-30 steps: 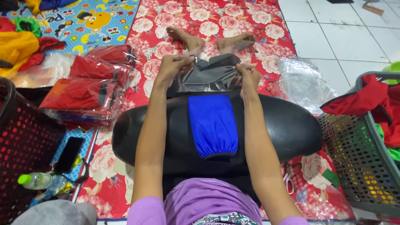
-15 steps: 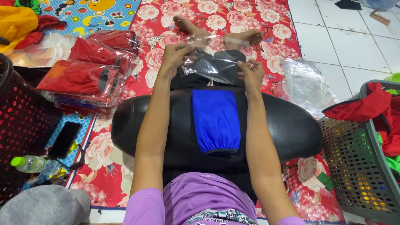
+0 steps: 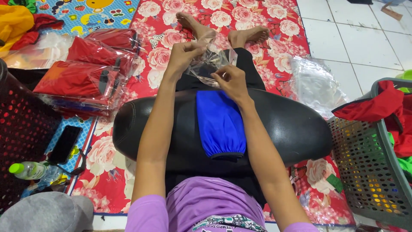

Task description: Folding a blue fabric cover over a motorcycle seat mold and inserting it into a plastic bag for packaging.

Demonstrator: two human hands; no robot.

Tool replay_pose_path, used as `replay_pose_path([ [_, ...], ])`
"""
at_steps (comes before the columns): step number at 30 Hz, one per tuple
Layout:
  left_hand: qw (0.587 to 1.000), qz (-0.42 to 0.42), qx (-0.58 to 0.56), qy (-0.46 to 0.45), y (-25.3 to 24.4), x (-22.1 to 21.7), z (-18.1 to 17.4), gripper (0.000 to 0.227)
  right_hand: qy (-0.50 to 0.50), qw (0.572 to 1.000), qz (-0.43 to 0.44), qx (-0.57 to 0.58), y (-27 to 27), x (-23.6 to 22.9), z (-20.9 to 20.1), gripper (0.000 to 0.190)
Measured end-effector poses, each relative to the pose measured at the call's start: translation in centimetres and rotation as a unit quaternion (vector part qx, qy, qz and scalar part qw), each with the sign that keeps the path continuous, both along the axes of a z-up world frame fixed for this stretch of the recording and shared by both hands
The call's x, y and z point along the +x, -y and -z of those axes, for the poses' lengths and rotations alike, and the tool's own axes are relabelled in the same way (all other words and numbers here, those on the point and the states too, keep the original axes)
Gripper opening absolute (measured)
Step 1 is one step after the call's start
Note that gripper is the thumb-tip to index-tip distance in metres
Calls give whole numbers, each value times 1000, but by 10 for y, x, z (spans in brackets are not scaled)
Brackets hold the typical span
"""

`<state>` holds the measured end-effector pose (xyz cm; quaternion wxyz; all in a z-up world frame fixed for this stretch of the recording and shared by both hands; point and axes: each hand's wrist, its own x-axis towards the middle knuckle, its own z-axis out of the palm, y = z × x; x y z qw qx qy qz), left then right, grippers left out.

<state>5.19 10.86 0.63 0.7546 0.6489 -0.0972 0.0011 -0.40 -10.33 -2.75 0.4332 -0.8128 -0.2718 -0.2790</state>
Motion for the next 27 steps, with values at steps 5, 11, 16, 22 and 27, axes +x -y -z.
replay_pose_path([
  [5, 1000, 4, -8, 8, 11, 1, 3, 22, -91, 995, -39, 20, -2, 2, 4, 29],
  [11, 996, 2, 31, 80, 29, -17, -11, 30, -226, 972, -16, 68, -4, -7, -8, 63],
  [16, 976, -71, 103, 179, 34, -22, -10, 24, -255, 964, -40, 60, -4, -9, -10, 87],
  [22, 987, -116, 23, 111, 33, -21, -17, 23, -202, 978, -50, -3, -4, -12, -11, 101],
  [27, 986, -122, -111, 13, 28, -9, -12, 33, -34, 996, 47, -74, 8, 19, 27, 45],
])
